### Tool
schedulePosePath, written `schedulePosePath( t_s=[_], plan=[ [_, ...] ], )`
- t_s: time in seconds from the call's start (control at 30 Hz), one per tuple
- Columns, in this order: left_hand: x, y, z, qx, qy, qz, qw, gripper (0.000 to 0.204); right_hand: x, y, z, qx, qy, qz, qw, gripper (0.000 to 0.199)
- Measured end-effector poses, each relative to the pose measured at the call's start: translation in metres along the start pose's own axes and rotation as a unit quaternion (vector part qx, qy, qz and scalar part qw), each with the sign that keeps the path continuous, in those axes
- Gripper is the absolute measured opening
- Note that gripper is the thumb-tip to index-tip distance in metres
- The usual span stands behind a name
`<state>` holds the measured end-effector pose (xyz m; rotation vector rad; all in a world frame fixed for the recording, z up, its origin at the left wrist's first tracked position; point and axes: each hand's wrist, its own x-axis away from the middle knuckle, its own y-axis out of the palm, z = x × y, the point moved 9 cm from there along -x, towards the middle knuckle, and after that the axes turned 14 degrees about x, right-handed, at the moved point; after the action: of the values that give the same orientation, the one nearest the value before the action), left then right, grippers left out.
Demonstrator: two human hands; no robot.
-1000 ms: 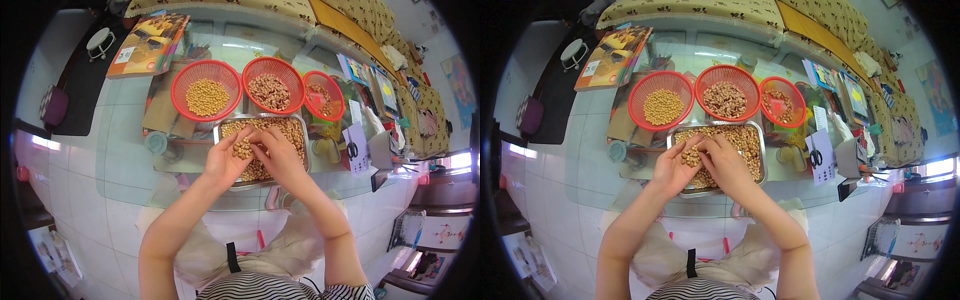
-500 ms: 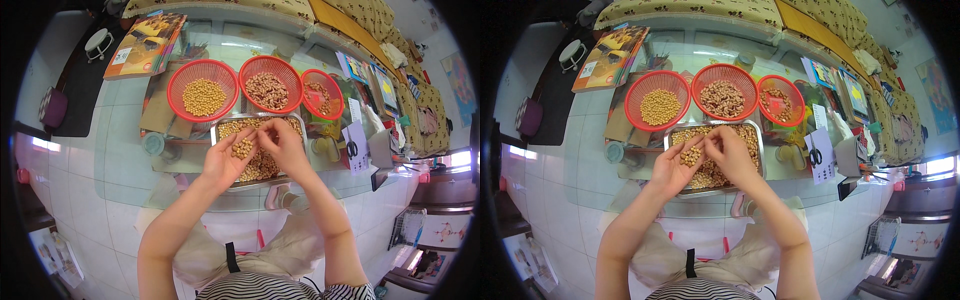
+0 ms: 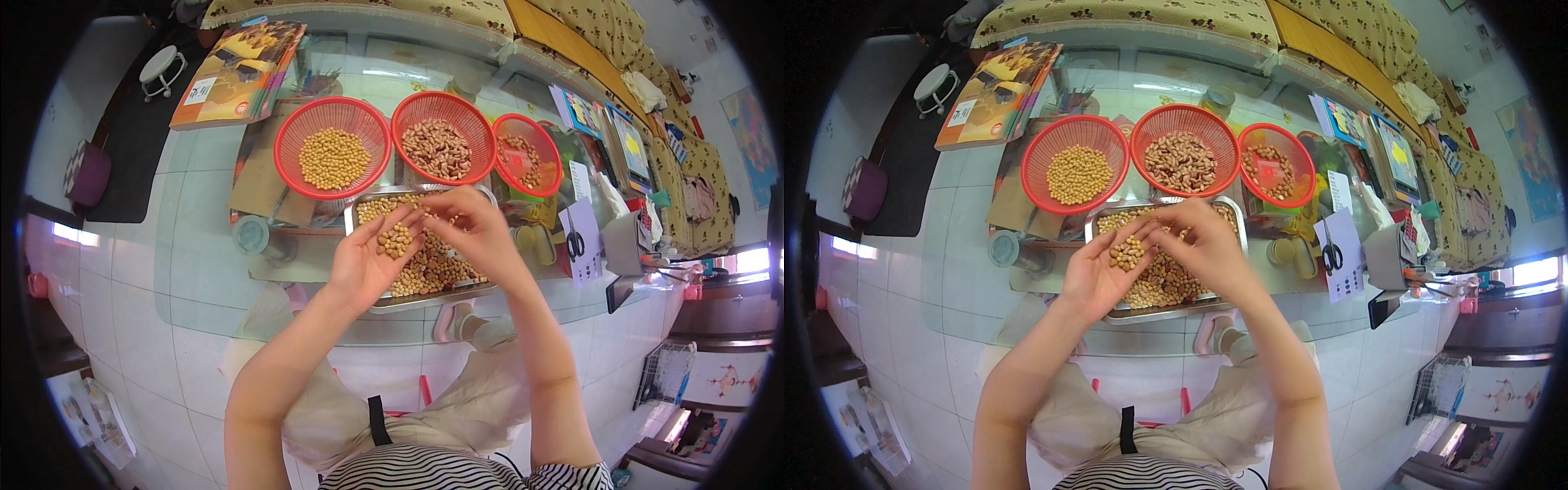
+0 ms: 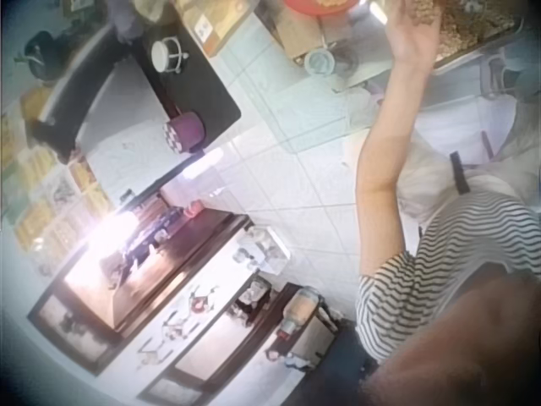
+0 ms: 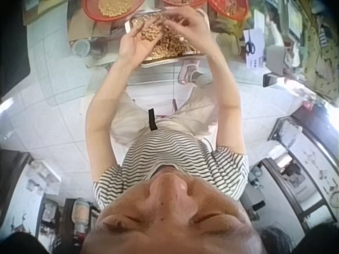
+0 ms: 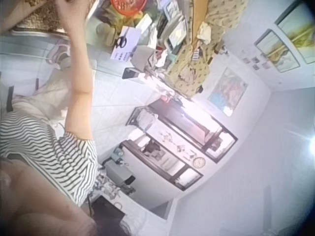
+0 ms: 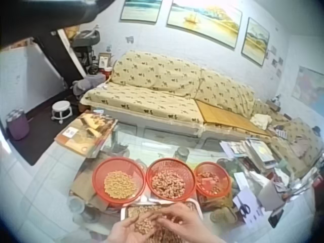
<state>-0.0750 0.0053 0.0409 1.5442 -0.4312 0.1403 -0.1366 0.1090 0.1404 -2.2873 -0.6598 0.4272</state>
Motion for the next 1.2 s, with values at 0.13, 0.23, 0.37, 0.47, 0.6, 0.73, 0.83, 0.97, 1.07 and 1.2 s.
schedulePosePath(
  t_s=[0.13,0.23,0.37,0.47,0.6,0.73,0.83,0.97,1.07,1.2],
  plan=[
    [-0.002,-0.005,-0.001,0.0,-0.014,-0.015,1.0,0.047,0.011,0.021,-0.025,0.077,-0.099,-0.017,0.992,0.025],
    [-0.002,-0.002,-0.002,0.014,-0.02,-0.024,0.999,0.048,0.016,0.028,-0.031,0.117,-0.134,-0.01,0.984,0.025],
    [-0.001,-0.001,-0.001,0.021,-0.015,-0.028,0.999,0.047,0.017,0.033,-0.029,0.118,-0.11,-0.014,0.987,0.022],
    [-0.001,-0.001,-0.001,0.028,-0.013,-0.028,0.999,0.047,0.015,0.034,-0.026,0.084,-0.081,-0.027,0.993,0.019],
    [-0.002,-0.001,-0.002,0.029,-0.01,-0.019,0.999,0.047,0.014,0.033,-0.021,0.076,-0.064,-0.041,0.994,0.017],
    [-0.003,-0.006,0.002,0.024,0.003,-0.009,1.0,0.047,0.008,0.031,-0.001,-0.046,0.047,-0.019,0.998,0.014],
    [0.0,0.001,-0.001,0.023,-0.01,-0.013,1.0,0.048,0.004,0.015,0.021,-0.095,0.101,0.032,0.99,0.013],
    [0.0,0.005,-0.002,0.046,-0.033,-0.032,0.998,0.05,-0.001,0.0,0.051,-0.212,0.158,0.089,0.96,0.022],
    [-0.001,0.004,-0.002,0.056,-0.034,-0.034,0.997,0.05,-0.005,-0.012,0.048,-0.268,0.09,0.173,0.943,0.03],
    [-0.002,0.003,-0.002,0.06,-0.031,-0.034,0.997,0.05,-0.002,-0.001,0.033,-0.139,0.041,0.093,0.985,0.038]
  ],
)
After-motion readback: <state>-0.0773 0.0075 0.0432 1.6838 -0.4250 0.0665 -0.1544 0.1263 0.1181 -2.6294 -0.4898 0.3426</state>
